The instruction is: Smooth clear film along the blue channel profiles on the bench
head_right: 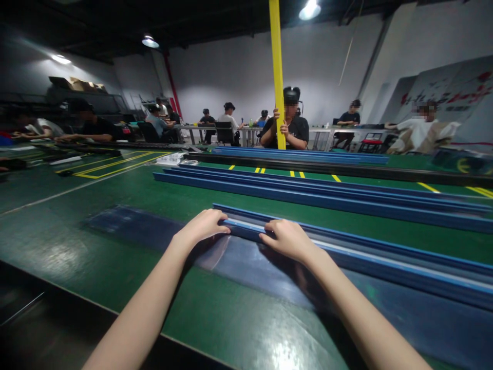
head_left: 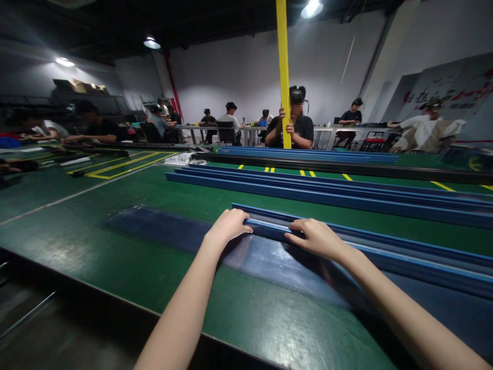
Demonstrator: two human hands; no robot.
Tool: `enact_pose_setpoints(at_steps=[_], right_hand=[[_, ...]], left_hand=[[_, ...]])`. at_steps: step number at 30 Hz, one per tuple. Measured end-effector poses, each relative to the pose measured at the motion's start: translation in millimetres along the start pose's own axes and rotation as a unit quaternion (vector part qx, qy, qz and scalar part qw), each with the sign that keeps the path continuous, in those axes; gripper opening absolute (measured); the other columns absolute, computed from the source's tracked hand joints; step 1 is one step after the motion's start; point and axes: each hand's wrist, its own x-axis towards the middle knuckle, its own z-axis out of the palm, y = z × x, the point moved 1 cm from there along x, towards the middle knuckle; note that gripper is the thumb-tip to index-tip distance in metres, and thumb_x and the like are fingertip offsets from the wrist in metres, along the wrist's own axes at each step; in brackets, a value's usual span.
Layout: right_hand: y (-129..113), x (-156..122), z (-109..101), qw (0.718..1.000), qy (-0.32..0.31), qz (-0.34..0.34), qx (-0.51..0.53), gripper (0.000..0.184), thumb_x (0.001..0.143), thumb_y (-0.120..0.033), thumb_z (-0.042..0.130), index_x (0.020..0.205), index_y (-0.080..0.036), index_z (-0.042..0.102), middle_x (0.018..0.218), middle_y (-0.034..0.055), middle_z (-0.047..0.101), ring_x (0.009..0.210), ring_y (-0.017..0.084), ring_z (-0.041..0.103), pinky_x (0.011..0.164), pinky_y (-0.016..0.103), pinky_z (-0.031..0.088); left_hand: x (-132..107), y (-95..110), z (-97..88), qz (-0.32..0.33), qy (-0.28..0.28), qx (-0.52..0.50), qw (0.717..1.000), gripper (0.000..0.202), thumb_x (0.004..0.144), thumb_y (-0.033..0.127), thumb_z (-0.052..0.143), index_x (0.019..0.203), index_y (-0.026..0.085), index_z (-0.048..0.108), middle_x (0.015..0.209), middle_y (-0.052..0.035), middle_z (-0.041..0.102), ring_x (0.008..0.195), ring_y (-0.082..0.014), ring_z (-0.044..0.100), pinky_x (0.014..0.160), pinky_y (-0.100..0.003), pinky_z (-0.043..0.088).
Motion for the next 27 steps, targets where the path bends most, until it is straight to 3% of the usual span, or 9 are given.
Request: enact_pose_setpoints(at_steps=[5, 16, 27], right_hand=[[-5, 7, 4, 1.000, 0.006, -0.008, 0.014, 0.034, 0.085, -0.040, 0.036, 0.090, -0.019, 0.063, 0.090, 0.0069, 0.066, 0.083, 0.019, 0.059, 0.065, 0.023, 0.037], [-17, 16, 3, 1.000, 0.003, -0.014, 0.012, 0.034, 0.085, -0.043, 0.037, 0.089, -0.019, 0.061, 0.090, 0.0062, 0.065, 0.082, 0.019, 0.059, 0.065, 0.024, 0.037], [-38, 37, 6, 1.000, -0.002, -0.018, 0.011, 0.029, 0.084, -0.037, 0.039, 0.096, -0.019, 0.059, 0.097, 0.0076, 0.065, 0.086, 0.019, 0.059, 0.066, 0.025, 0.037]], left_hand=[[0, -3, 0.4, -0.006, 0.000, -0.036, 0.999, 0.014, 0.072, 0.034, 0.058, 0.068, 0.020, 0.061, 0.066, -0.0016, 0.064, 0.063, -0.0157, 0.058, 0.056, -0.022, 0.036], [-1, -6, -1.0, -0.022, -0.003, -0.078, 0.997, 0.013, 0.071, 0.033, 0.058, 0.070, 0.021, 0.063, 0.063, -0.0002, 0.063, 0.063, -0.0153, 0.058, 0.056, -0.021, 0.037], [-2, -13, -2.6, -0.041, -0.008, -0.057, 0.997, 0.012, 0.071, 0.029, 0.058, 0.075, 0.020, 0.064, 0.070, -0.0025, 0.066, 0.071, -0.0175, 0.061, 0.063, -0.023, 0.040]])
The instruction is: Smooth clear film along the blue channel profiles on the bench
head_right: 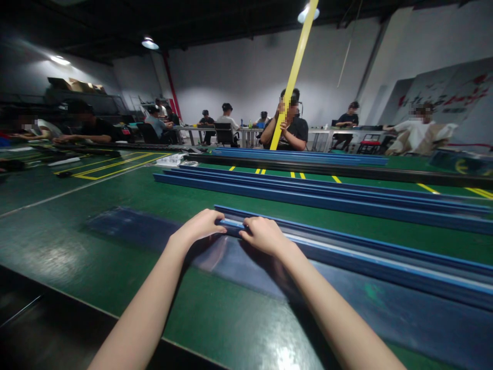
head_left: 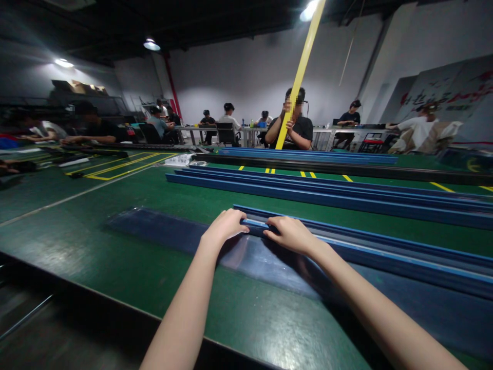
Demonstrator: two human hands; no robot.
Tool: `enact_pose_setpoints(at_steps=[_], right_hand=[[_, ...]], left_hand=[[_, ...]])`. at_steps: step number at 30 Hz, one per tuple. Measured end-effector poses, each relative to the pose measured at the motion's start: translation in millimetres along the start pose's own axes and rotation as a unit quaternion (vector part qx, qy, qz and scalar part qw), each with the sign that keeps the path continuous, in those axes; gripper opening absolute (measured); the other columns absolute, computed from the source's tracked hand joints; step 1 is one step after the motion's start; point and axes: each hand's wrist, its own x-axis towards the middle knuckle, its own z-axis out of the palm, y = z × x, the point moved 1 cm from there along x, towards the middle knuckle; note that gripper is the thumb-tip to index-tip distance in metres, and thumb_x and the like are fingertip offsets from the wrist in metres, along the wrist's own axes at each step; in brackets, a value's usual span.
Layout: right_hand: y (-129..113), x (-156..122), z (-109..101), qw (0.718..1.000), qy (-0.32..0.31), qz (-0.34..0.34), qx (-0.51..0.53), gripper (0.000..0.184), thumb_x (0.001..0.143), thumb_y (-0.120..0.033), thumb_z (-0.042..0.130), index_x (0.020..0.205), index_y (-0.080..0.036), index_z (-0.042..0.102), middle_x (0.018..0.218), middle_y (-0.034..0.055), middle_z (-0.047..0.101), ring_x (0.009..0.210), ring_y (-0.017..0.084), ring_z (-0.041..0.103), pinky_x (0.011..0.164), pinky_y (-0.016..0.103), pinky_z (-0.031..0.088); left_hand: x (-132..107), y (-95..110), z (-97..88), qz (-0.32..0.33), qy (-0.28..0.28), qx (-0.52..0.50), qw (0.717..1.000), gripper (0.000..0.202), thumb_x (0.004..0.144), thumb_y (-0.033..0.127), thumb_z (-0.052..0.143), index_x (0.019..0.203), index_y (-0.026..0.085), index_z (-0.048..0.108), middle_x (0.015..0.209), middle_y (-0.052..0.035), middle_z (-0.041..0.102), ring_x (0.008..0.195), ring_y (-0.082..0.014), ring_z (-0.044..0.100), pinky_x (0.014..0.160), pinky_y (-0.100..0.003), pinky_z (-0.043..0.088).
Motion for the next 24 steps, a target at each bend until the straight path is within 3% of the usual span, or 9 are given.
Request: enact_pose_setpoints(at_steps=[10, 17, 24], right_hand=[[-9, 11, 2, 1.000, 0.002, -0.001, -0.022, 0.034, 0.085, -0.039, 0.037, 0.086, -0.016, 0.061, 0.093, 0.0091, 0.063, 0.085, 0.020, 0.059, 0.066, 0.025, 0.039], [-15, 20, 4, 1.000, -0.004, -0.005, -0.024, 0.033, 0.085, -0.040, 0.038, 0.087, -0.017, 0.062, 0.092, 0.0091, 0.063, 0.085, 0.020, 0.059, 0.066, 0.025, 0.039], [-3, 13, -6, 1.000, -0.013, -0.010, -0.008, 0.031, 0.083, -0.041, 0.040, 0.084, -0.020, 0.063, 0.091, 0.0060, 0.064, 0.082, 0.018, 0.058, 0.060, 0.023, 0.036]], left_hand=[[-2, 4, -1.7, 0.005, -0.006, 0.011, 1.000, 0.010, 0.072, 0.025, 0.056, 0.076, 0.019, 0.063, 0.069, -0.0024, 0.065, 0.068, -0.0167, 0.061, 0.062, -0.022, 0.040], [1, -1, 2.1, 0.014, 0.003, 0.019, 1.000, 0.012, 0.072, 0.027, 0.056, 0.079, 0.019, 0.063, 0.080, -0.0044, 0.067, 0.074, -0.0178, 0.061, 0.062, -0.022, 0.040], [2, -4, 4.8, 0.020, 0.003, 0.017, 1.000, 0.017, 0.070, 0.030, 0.059, 0.084, 0.020, 0.063, 0.085, -0.0042, 0.066, 0.081, -0.0193, 0.060, 0.065, -0.023, 0.041]])
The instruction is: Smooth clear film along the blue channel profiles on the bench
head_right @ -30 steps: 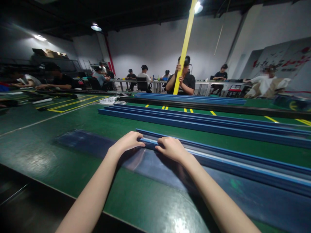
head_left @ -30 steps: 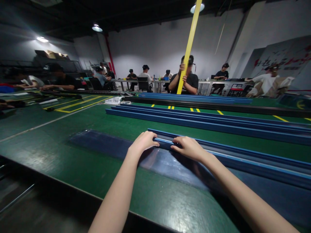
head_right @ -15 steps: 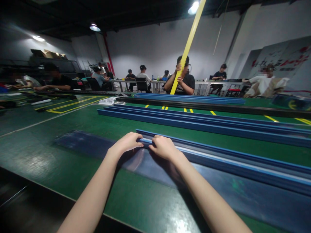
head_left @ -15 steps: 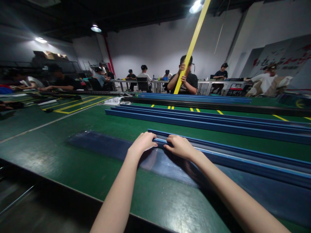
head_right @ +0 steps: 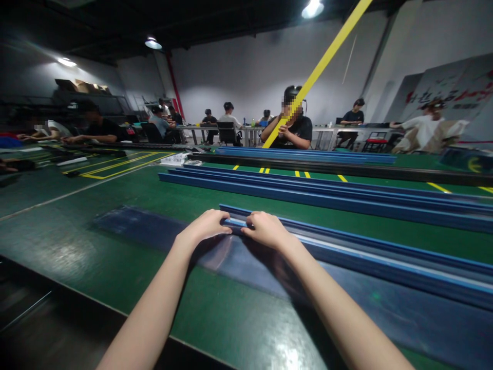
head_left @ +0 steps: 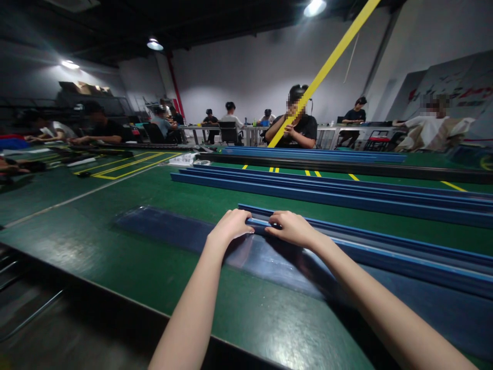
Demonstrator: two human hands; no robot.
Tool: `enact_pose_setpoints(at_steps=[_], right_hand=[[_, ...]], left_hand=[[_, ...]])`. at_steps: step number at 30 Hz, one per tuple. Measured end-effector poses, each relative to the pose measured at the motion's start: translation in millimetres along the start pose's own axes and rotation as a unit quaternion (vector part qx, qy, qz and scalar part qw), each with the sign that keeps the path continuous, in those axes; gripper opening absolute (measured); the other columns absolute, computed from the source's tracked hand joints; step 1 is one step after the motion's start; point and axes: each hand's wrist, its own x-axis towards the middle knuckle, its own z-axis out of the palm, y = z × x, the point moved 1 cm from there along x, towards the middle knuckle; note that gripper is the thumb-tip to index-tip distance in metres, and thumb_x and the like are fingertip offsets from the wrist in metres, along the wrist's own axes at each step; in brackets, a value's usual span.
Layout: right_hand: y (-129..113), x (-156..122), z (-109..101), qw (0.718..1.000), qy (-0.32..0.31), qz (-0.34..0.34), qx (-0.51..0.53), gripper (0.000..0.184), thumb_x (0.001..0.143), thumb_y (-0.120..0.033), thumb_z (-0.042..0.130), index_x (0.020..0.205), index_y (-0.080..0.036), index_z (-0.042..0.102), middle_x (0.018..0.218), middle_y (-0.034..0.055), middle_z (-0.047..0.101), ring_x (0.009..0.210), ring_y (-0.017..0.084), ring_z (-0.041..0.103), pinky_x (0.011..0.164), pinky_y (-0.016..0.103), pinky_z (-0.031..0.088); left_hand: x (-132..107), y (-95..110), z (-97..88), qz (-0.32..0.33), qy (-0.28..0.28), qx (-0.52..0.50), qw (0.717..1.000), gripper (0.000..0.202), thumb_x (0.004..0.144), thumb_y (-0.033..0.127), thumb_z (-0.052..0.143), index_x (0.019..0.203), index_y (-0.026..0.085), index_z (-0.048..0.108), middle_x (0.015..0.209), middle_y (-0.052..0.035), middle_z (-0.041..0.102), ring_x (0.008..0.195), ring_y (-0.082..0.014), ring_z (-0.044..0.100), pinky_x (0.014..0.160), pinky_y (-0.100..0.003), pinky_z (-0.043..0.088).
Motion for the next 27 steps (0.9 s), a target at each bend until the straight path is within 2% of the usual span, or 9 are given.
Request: enact_pose_setpoints(at_steps=[5, 9, 12, 16, 20, 27], right_hand=[[24, -29, -9, 1.000, -0.006, 0.021, 0.003, 0.029, 0.082, -0.041, 0.042, 0.083, -0.021, 0.062, 0.085, 0.0049, 0.064, 0.078, 0.017, 0.058, 0.061, 0.023, 0.035], [46, -57, -12, 0.999, -0.005, 0.046, 0.019, 0.025, 0.080, -0.040, 0.044, 0.081, -0.021, 0.061, 0.083, 0.0042, 0.064, 0.074, 0.016, 0.057, 0.061, 0.023, 0.037], [63, -79, -13, 0.997, 0.000, 0.064, 0.031, 0.024, 0.080, -0.040, 0.045, 0.084, -0.021, 0.060, 0.083, 0.0042, 0.065, 0.075, 0.017, 0.058, 0.063, 0.024, 0.039], [81, -106, -11, 0.996, 0.009, 0.083, 0.005, 0.022, 0.080, -0.039, 0.045, 0.081, -0.021, 0.058, 0.083, 0.0047, 0.063, 0.075, 0.018, 0.058, 0.062, 0.025, 0.039], [91, -126, -7, 0.994, 0.046, 0.102, -0.018, 0.023, 0.082, -0.039, 0.042, 0.078, -0.020, 0.055, 0.082, 0.0050, 0.060, 0.072, 0.017, 0.057, 0.060, 0.024, 0.038], [86, -131, -4, 0.987, 0.074, 0.122, -0.073, 0.022, 0.083, -0.038, 0.043, 0.077, -0.020, 0.056, 0.082, 0.0051, 0.059, 0.075, 0.017, 0.055, 0.055, 0.024, 0.033]], left_hand=[[-1, 8, -1.3, 0.039, 0.035, 0.008, 0.999, 0.025, 0.071, 0.041, 0.061, 0.084, 0.020, 0.060, 0.088, -0.0025, 0.064, 0.084, -0.0192, 0.057, 0.069, -0.026, 0.040], [1, 29, 5.7, 0.127, 0.091, 0.035, 0.987, 0.024, 0.077, 0.041, 0.056, 0.089, 0.020, 0.057, 0.095, -0.0022, 0.060, 0.094, -0.0185, 0.053, 0.080, -0.028, 0.037], [3, 51, 17.2, 0.197, 0.097, 0.048, 0.974, 0.025, 0.080, 0.039, 0.053, 0.097, 0.020, 0.054, 0.100, -0.0026, 0.058, 0.096, -0.0174, 0.052, 0.082, -0.028, 0.036], [6, 77, 30.9, 0.220, 0.096, 0.068, 0.968, 0.026, 0.084, 0.040, 0.047, 0.099, 0.019, 0.054, 0.098, -0.0039, 0.058, 0.092, -0.0176, 0.053, 0.078, -0.027, 0.039], [10, 95, 36.9, 0.235, 0.106, 0.068, 0.964, 0.026, 0.084, 0.040, 0.046, 0.099, 0.020, 0.053, 0.095, -0.0028, 0.059, 0.089, -0.0165, 0.054, 0.075, -0.026, 0.040], [16, 113, 37.1, 0.259, 0.130, 0.082, 0.954, 0.023, 0.084, 0.039, 0.047, 0.086, 0.018, 0.056, 0.089, -0.0031, 0.059, 0.087, -0.0168, 0.053, 0.072, -0.026, 0.040]])
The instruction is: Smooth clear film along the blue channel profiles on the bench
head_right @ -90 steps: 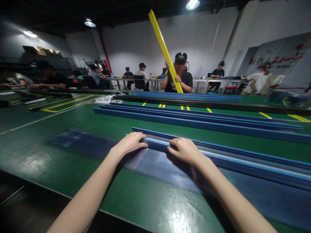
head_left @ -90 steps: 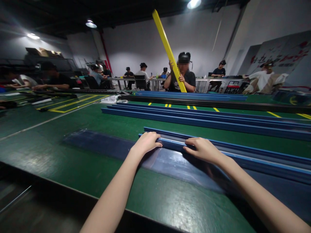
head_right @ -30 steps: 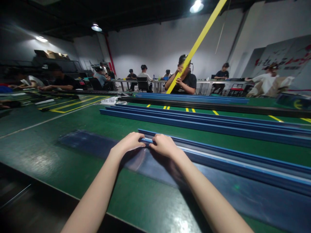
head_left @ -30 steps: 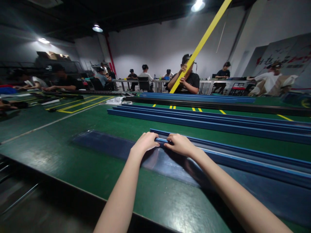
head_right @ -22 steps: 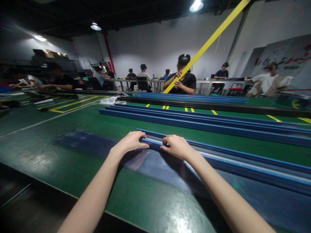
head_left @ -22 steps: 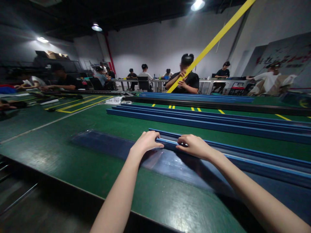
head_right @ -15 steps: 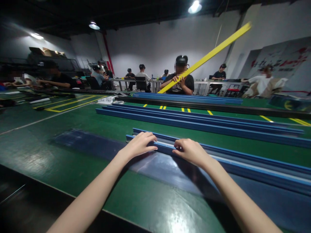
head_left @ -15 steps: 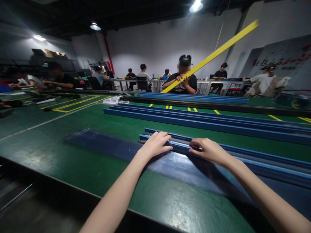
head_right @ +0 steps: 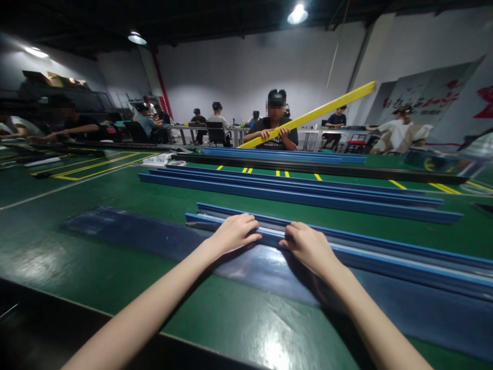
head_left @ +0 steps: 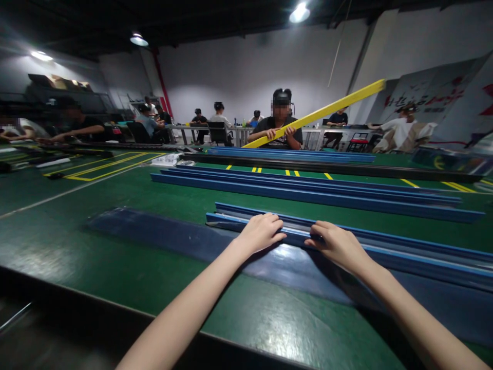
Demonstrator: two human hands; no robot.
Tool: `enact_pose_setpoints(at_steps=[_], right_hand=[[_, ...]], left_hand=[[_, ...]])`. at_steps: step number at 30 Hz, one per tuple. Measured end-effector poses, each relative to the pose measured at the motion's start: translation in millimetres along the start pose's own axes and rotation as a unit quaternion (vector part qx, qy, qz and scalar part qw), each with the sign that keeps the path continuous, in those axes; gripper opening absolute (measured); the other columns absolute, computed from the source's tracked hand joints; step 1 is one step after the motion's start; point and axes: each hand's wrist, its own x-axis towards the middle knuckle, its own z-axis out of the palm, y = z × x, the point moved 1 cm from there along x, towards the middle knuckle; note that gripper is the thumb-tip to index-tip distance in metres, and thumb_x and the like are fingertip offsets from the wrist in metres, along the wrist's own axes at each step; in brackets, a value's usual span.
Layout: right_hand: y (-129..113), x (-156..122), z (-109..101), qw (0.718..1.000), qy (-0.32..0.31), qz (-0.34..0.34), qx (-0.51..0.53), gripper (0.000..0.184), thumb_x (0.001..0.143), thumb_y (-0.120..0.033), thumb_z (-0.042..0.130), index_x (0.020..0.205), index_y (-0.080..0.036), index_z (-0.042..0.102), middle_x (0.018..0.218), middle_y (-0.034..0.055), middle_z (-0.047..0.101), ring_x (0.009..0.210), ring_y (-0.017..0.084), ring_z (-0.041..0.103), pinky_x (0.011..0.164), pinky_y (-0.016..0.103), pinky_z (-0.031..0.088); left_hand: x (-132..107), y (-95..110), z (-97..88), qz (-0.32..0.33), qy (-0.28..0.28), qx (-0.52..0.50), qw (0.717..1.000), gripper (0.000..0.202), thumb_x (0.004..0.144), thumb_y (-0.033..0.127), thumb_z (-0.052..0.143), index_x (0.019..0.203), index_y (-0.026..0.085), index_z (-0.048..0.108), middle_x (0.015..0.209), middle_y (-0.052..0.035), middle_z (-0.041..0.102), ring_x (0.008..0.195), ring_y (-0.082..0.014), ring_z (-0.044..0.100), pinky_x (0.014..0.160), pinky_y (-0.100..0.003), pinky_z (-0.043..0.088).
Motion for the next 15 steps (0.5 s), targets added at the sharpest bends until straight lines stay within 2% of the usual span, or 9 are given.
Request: enact_pose_setpoints(at_steps=[7, 10, 15], right_hand=[[-11, 8, -4, 0.999, 0.001, 0.001, -0.034, 0.021, 0.082, -0.035, 0.047, 0.075, -0.019, 0.058, 0.082, 0.0048, 0.059, 0.078, 0.016, 0.054, 0.053, 0.024, 0.029], [-22, 19, 0, 0.999, 0.023, 0.004, -0.038, 0.019, 0.082, -0.034, 0.049, 0.076, -0.019, 0.059, 0.083, 0.0039, 0.060, 0.079, 0.016, 0.054, 0.054, 0.023, 0.029], [-45, 43, 8, 0.999, 0.025, -0.008, -0.020, 0.020, 0.081, -0.036, 0.050, 0.077, -0.019, 0.060, 0.085, 0.0043, 0.061, 0.083, 0.016, 0.054, 0.056, 0.024, 0.031]], left_hand=[[0, -9, -3.4, -0.024, -0.016, 0.009, 1.000, 0.023, 0.084, 0.039, 0.048, 0.081, 0.018, 0.057, 0.086, -0.0029, 0.060, 0.083, -0.0166, 0.055, 0.066, -0.025, 0.040], [-5, -21, -5.3, -0.043, -0.010, 0.020, 0.999, 0.022, 0.084, 0.038, 0.047, 0.080, 0.018, 0.056, 0.084, -0.0024, 0.060, 0.083, -0.0166, 0.055, 0.065, -0.025, 0.039], [-21, -48, -9.2, -0.081, -0.014, 0.043, 0.996, 0.019, 0.083, 0.036, 0.050, 0.079, 0.019, 0.056, 0.084, -0.0014, 0.061, 0.081, -0.0162, 0.055, 0.062, -0.024, 0.037]])
